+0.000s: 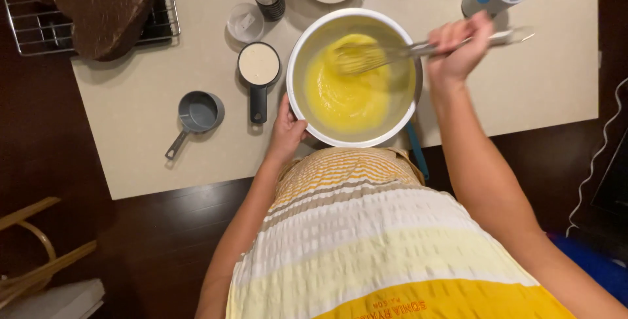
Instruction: Whisking eggs and sugar, then adding milk and oil to a mixing bowl.
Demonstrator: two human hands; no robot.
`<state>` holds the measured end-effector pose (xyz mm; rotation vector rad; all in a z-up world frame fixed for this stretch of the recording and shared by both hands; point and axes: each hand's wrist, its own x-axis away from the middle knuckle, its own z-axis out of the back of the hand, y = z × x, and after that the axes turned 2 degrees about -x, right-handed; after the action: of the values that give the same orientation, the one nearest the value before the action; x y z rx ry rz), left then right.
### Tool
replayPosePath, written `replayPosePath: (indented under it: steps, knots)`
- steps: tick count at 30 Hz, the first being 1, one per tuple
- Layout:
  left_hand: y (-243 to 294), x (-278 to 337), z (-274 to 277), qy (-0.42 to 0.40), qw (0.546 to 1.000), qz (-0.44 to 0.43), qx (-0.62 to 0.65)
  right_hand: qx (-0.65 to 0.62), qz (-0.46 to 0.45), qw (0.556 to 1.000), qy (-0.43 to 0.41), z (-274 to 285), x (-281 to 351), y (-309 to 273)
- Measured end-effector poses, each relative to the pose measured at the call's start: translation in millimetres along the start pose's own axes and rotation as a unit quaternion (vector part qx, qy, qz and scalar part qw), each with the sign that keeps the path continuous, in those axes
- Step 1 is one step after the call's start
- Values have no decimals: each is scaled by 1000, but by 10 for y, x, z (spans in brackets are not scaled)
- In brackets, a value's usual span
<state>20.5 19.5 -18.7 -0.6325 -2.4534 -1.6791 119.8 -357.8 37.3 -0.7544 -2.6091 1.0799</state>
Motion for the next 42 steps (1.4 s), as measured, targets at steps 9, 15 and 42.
replayPosePath:
  steps: [9,15,42]
  knots:
    - [-87,57,-29,36,999,21,9,7,-87,996,4,3,-11,-41]
    - [-2,54,-46,26,999,24,36,10,-216,976,17,112,29,27]
    - [-76,-63,-68,11,999,-30,27,-53,-98,993,34,119,96,100]
